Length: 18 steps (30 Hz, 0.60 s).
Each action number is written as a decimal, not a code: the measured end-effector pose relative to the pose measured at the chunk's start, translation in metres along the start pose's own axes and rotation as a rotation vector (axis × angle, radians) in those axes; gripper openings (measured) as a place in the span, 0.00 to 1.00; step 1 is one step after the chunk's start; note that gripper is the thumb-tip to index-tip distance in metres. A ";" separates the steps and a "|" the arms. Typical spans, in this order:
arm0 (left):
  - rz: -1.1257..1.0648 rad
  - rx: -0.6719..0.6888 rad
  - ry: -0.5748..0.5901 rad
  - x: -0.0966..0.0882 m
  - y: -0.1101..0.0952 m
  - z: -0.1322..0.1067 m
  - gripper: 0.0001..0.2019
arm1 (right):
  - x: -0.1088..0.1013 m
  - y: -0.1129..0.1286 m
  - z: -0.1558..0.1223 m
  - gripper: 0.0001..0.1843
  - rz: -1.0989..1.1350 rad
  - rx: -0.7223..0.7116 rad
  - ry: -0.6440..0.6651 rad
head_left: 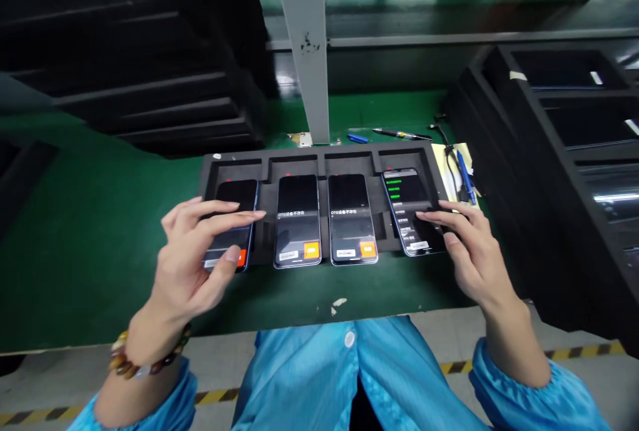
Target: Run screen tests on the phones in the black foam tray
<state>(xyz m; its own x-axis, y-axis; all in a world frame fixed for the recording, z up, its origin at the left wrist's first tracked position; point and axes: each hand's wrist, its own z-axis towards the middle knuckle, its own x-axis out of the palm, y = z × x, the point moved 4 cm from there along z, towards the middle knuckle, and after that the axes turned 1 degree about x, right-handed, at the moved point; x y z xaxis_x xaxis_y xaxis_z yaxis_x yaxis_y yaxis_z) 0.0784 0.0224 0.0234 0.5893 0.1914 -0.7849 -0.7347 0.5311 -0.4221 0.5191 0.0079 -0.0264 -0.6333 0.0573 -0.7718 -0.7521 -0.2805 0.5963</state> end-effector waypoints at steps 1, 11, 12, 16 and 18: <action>0.004 -0.002 0.009 0.001 -0.001 0.001 0.27 | 0.000 -0.001 0.001 0.21 0.008 -0.005 -0.002; 0.012 0.022 0.044 0.001 -0.008 0.026 0.26 | -0.014 -0.006 -0.006 0.21 0.092 -0.024 -0.110; 0.013 0.029 0.054 0.002 -0.010 0.032 0.26 | -0.020 -0.012 0.001 0.20 0.077 0.020 -0.167; 0.018 0.129 0.123 0.009 -0.021 0.060 0.25 | -0.040 -0.047 0.051 0.17 -0.170 0.246 -0.277; 0.032 0.215 0.159 0.015 -0.029 0.074 0.23 | -0.036 -0.063 0.083 0.17 -0.287 0.327 -0.189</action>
<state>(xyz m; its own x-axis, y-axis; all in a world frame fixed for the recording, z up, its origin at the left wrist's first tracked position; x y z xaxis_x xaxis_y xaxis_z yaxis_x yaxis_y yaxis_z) 0.1340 0.0709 0.0576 0.4939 0.0883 -0.8650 -0.6539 0.6934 -0.3026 0.5742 0.1033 -0.0179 -0.3905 0.2705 -0.8800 -0.9005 0.0864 0.4262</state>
